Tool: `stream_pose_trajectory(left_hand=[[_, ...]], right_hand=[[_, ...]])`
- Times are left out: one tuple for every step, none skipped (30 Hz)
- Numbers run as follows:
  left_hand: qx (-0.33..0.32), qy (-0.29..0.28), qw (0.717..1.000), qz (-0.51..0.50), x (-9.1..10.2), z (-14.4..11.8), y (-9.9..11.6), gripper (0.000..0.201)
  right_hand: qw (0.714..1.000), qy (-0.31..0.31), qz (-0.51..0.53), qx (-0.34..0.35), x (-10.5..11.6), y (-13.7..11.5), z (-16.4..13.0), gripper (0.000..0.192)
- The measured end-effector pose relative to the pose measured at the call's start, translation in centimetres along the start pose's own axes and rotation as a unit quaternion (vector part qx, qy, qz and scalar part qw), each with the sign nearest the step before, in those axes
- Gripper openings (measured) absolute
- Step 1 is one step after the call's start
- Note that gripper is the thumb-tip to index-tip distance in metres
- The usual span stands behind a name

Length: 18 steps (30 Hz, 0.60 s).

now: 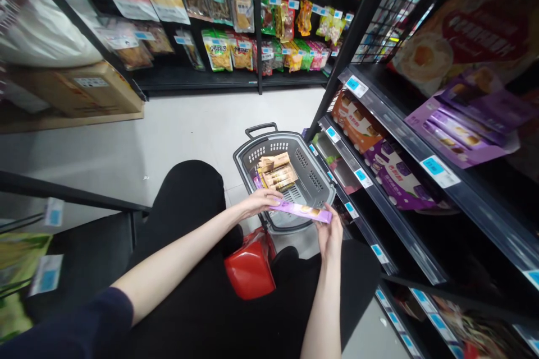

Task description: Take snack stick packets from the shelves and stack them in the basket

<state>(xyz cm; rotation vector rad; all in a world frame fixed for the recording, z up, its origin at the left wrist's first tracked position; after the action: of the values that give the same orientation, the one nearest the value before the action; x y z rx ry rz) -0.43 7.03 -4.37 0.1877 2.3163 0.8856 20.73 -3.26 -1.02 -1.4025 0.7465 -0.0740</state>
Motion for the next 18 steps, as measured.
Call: stream_pose_trajectory(left_hand=[[-0.021, 0.024, 0.999, -0.011, 0.2, 0.1, 0.2, 0.037], [-0.041, 0.044, 0.998, -0.021, 0.3, 0.1, 0.4, 0.036], [-0.055, 0.058, 0.996, -0.029, 0.3, 0.1, 0.5, 0.035], [-0.063, 0.063, 0.995, -0.035, 0.3, 0.1, 0.6, 0.033], [-0.065, 0.058, 0.995, -0.038, 0.2, 0.1, 0.6, 0.031], [-0.062, 0.045, 0.996, -0.038, 0.1, 0.1, 0.6, 0.029], [-0.054, 0.026, 0.998, -0.033, -0.1, 0.0, 0.4, 0.029], [-0.045, 0.008, 0.999, -0.026, -0.3, 0.0, 0.3, 0.028], [-0.035, -0.008, 0.999, -0.016, -0.4, -0.1, 0.1, 0.029], [-0.025, -0.021, 0.999, -0.003, -0.5, -0.2, -0.1, 0.029], [-0.016, -0.037, 0.999, 0.015, -0.6, -0.3, -0.3, 0.031], [-0.006, -0.057, 0.997, 0.043, -0.7, -0.3, -0.4, 0.033], [0.004, -0.079, 0.993, 0.083, -0.9, -0.4, -0.6, 0.035], [0.011, -0.100, 0.986, 0.136, -1.0, -0.5, -0.7, 0.036], [0.010, -0.117, 0.973, 0.200, -1.2, -0.6, -0.9, 0.036], [0.000, -0.129, 0.955, 0.267, -1.5, -0.7, -1.0, 0.033], [-0.018, -0.136, 0.934, 0.329, -1.8, -0.8, -1.2, 0.031], [-0.042, -0.143, 0.914, 0.377, -2.2, -0.9, -1.3, 0.030]], right_hand=[[1.000, 0.010, -0.009, -0.015, -0.1, 0.1, -0.1, 0.044], [0.999, 0.027, -0.024, -0.025, -0.1, 0.3, -0.1, 0.043], [0.998, 0.045, -0.040, -0.030, -0.1, 0.6, -0.2, 0.041], [0.996, 0.063, -0.053, -0.031, -0.1, 0.8, -0.2, 0.039], [0.995, 0.078, -0.062, -0.029, -0.2, 1.1, -0.2, 0.037], [0.994, 0.088, -0.067, -0.024, -0.2, 1.4, -0.2, 0.036], [0.993, 0.093, -0.073, -0.016, -0.3, 1.5, -0.2, 0.035], [0.992, 0.098, -0.078, -0.006, -0.3, 1.6, -0.2, 0.034], [0.991, 0.102, -0.087, 0.009, -0.2, 1.6, -0.1, 0.034], [0.989, 0.108, -0.098, 0.027, -0.1, 1.4, -0.2, 0.033], [0.986, 0.112, -0.117, 0.050, 0.0, 1.2, -0.2, 0.033], [0.980, 0.113, -0.145, 0.076, 0.0, 0.8, -0.2, 0.033], [0.972, 0.107, -0.181, 0.101, 0.1, 0.4, -0.3, 0.032], [0.963, 0.092, -0.221, 0.121, 0.0, 0.1, -0.5, 0.031], [0.953, 0.066, -0.262, 0.135, -0.2, -0.1, -0.6, 0.029], [0.944, 0.030, -0.297, 0.142, -0.6, -0.3, -0.8, 0.027], [0.935, -0.012, -0.324, 0.144, -1.1, -0.3, -1.0, 0.024], [0.926, -0.058, -0.344, 0.145, -1.7, -0.3, -1.3, 0.021]])
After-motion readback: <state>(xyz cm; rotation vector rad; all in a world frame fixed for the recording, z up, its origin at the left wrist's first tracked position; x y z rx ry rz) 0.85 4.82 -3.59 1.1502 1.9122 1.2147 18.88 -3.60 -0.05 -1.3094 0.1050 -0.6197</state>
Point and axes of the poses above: each hand's wrist, its own z-axis towards the middle knuckle, its own x-axis out of the back of the hand, y = z × x, the point moved 2 cm from there along z, towards the middle knuckle, and after that the axes turned 10 degrees about x, right-handed, at the moved point
